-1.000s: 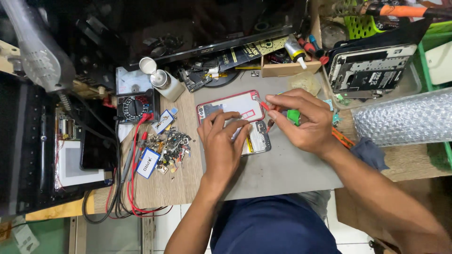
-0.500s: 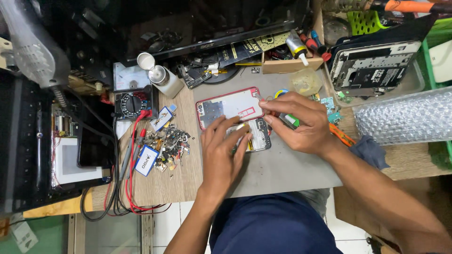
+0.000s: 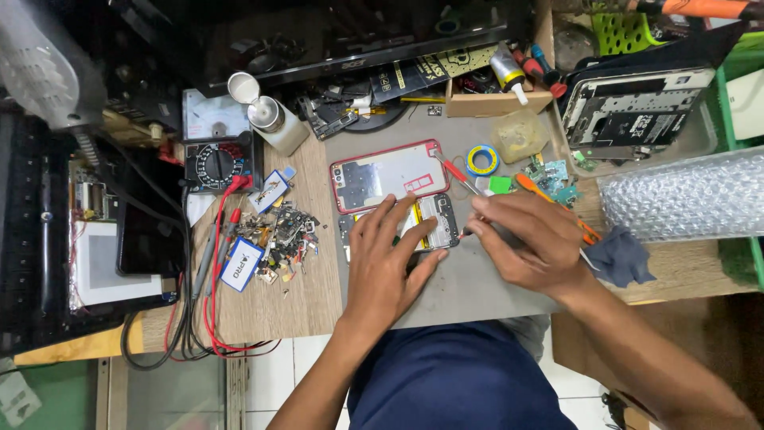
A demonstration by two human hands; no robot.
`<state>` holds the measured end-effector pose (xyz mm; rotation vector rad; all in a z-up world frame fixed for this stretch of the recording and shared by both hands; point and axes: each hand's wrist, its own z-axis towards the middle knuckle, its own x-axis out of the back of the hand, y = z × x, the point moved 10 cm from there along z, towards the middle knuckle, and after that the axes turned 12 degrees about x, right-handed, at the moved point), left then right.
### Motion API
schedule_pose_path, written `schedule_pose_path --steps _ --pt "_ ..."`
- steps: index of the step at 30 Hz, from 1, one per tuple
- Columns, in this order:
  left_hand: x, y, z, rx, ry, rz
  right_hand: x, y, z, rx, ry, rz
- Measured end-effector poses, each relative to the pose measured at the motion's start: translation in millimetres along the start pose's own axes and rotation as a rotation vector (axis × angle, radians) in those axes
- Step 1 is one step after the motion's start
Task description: Repairing a smartphone by manipulating internal components like the battery and connectors with a small tool
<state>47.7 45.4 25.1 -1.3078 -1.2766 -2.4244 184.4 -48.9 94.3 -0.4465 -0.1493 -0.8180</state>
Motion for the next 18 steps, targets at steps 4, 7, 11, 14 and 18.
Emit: schedule_pose_path --steps 4,7,11,14,18 --pt "-0.6 -2.0 -0.3 0.015 -0.001 -0.017 7.8 15.1 -24.3 -0.070 0.024 -0.069" --pt "-2.0 -1.3 -0.5 0.008 -0.005 -0.008 10.9 18.5 -24.6 -0.071 0.074 -0.049" --pt "-1.9 -1.9 -0.4 0.009 -0.005 0.004 6.3 20.6 -24.9 -0.075 0.074 -0.028" --pt "-2.1 -1.9 -0.2 0.013 -0.016 0.002 4.7 20.5 -24.1 -0.081 0.073 0.000" --pt "-4.8 -3.3 -0.7 0.010 -0.029 0.017 1.7 19.2 -22.5 -0.091 0.054 -0.010"
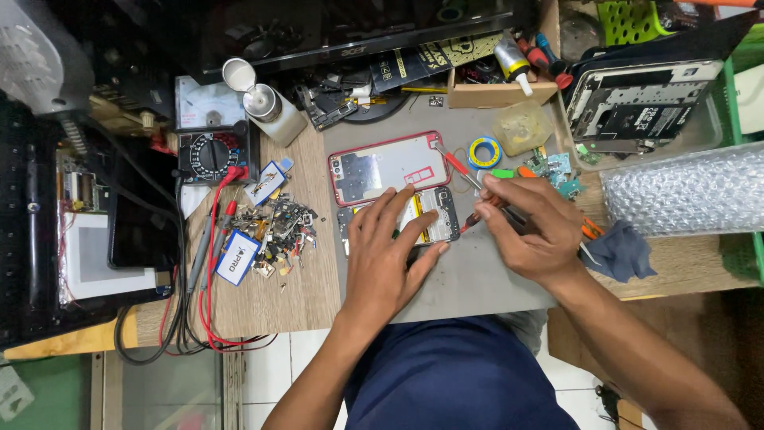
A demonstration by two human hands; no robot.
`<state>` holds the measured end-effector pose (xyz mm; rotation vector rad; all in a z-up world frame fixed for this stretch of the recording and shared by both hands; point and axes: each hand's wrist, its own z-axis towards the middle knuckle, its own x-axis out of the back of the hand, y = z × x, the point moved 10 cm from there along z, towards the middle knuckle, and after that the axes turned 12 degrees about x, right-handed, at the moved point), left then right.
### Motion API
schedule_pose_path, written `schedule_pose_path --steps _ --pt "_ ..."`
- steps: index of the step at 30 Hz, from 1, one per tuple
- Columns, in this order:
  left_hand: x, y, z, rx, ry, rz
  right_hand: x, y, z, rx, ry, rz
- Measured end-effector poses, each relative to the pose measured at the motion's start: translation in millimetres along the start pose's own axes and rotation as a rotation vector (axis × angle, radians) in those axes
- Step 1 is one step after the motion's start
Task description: Repairing a smartphone by manipulating internal components like the battery and connectors with a small tool
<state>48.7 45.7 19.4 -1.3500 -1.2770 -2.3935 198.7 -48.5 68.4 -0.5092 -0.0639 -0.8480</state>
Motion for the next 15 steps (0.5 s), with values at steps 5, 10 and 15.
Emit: schedule_pose_path --steps 5,10,15 --pt "2.6 1.9 0.9 0.005 -0.005 -0.004 -2.8 -8.3 4.6 0.050 -0.030 -0.009" --pt "4.3 1.2 0.6 0.002 0.010 -0.017 -21.5 -47.5 32.4 0.198 -0.174 -0.014" --pt "5.6 2.4 1.0 -0.009 0.032 -0.010 -29.2 -50.3 30.6 0.195 -0.239 -0.116"
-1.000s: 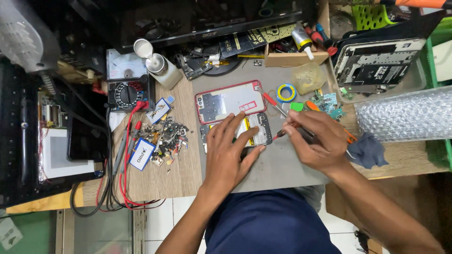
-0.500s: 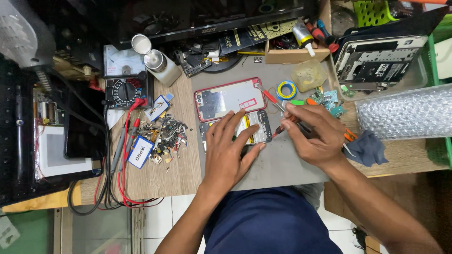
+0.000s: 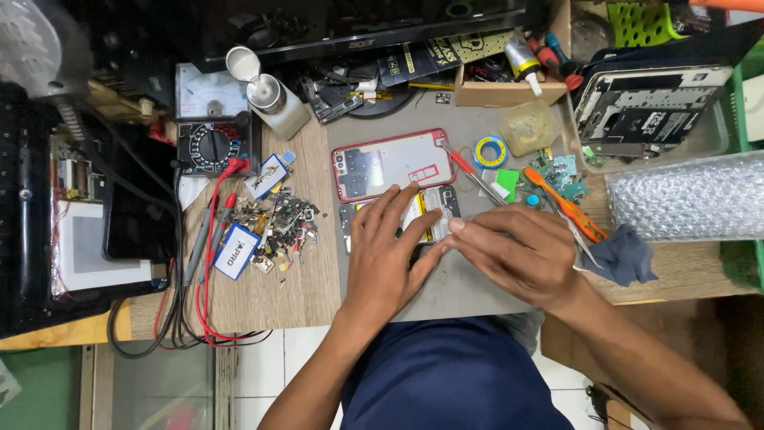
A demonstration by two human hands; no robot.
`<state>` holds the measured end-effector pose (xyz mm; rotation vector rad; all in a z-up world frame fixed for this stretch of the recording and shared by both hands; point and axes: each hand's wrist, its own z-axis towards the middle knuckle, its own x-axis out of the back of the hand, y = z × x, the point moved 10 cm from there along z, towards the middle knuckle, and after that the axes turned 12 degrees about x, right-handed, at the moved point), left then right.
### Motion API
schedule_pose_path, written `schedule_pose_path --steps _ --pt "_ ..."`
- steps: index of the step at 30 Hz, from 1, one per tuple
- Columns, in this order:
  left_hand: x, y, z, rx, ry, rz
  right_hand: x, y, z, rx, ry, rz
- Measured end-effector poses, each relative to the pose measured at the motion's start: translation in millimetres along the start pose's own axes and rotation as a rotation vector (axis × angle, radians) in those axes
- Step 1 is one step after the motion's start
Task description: Repairing a smartphone by manipulating internal components like the battery and connectors with a small tool
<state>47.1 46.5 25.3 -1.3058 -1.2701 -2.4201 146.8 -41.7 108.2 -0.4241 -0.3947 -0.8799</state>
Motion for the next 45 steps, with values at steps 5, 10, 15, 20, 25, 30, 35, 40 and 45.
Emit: schedule_pose_path --steps 5,10,15,20,25,30,35,40,45 --pt "0.3 -0.9 0.5 -0.001 0.000 -0.006 0.3 14.6 -11.4 -0.119 0.051 0.133" --pt "0.2 -1.4 -0.6 -0.009 0.000 -0.007 -2.5 19.2 -20.9 -0.183 0.015 0.225" --pt "-1.2 -2.0 -0.4 -0.003 -0.015 -0.017 3.8 25.9 -30.0 -0.160 0.056 0.204" --pt "-0.4 -0.2 -0.7 -0.017 0.003 -0.006 4.4 26.0 -23.0 -0.199 0.086 0.223" --pt "2.2 0.8 0.3 -0.010 -0.001 -0.015 -0.5 22.9 -14.2 -0.201 0.068 0.254" --pt "2.3 1.6 0.8 0.002 -0.027 -0.013 3.1 33.1 -28.5 -0.246 0.107 0.228" --pt "2.0 2.0 1.3 0.002 -0.026 -0.011 -2.2 25.6 -15.0 -0.241 0.104 0.318" --pt "-0.7 0.8 0.4 -0.002 -0.030 -0.008 -0.7 29.0 -18.4 -0.208 0.116 0.326" --pt "-1.8 0.2 0.3 0.010 -0.040 -0.012 4.1 39.6 -34.9 -0.262 0.201 0.370"
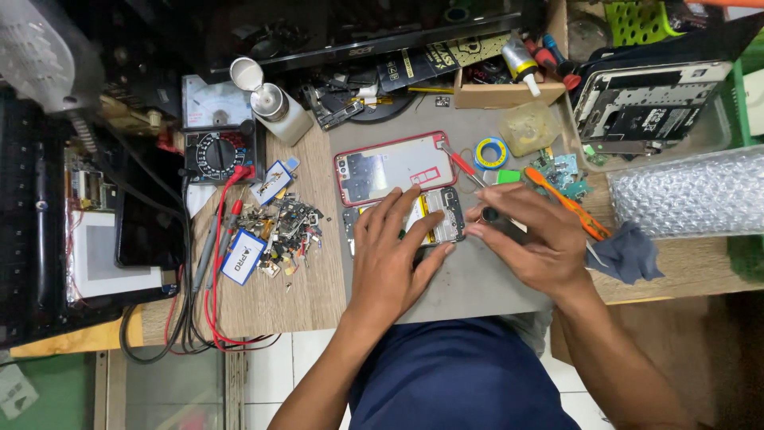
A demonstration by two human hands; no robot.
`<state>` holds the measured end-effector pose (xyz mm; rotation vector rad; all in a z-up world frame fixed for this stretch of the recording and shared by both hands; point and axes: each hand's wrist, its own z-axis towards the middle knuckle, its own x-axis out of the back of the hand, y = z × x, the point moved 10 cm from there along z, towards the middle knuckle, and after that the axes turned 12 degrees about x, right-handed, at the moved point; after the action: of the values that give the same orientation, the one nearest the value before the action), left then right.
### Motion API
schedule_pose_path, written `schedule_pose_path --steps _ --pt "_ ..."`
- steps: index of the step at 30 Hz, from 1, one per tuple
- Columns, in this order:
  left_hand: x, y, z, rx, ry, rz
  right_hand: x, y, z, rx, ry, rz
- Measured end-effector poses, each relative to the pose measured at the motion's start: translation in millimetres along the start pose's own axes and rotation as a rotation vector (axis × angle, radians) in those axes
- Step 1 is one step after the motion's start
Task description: Repairing a smartphone by manipulating internal components like the battery and connectors with a small tool
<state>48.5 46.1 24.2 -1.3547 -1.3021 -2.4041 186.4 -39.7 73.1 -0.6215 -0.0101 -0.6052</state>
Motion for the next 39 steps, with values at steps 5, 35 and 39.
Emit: schedule_pose_path --steps 5,35,39 --pt "-2.4 -0.6 -0.8 -0.013 0.005 0.024 -4.1 -1.7 3.1 -0.006 0.011 0.008" --pt "0.2 4.1 0.2 -0.023 0.033 0.022 5.2 8.3 -14.2 0.004 0.052 -0.001" --pt "0.7 5.4 0.4 -0.027 0.035 0.029 -2.6 -4.6 -1.9 0.026 0.045 0.032"
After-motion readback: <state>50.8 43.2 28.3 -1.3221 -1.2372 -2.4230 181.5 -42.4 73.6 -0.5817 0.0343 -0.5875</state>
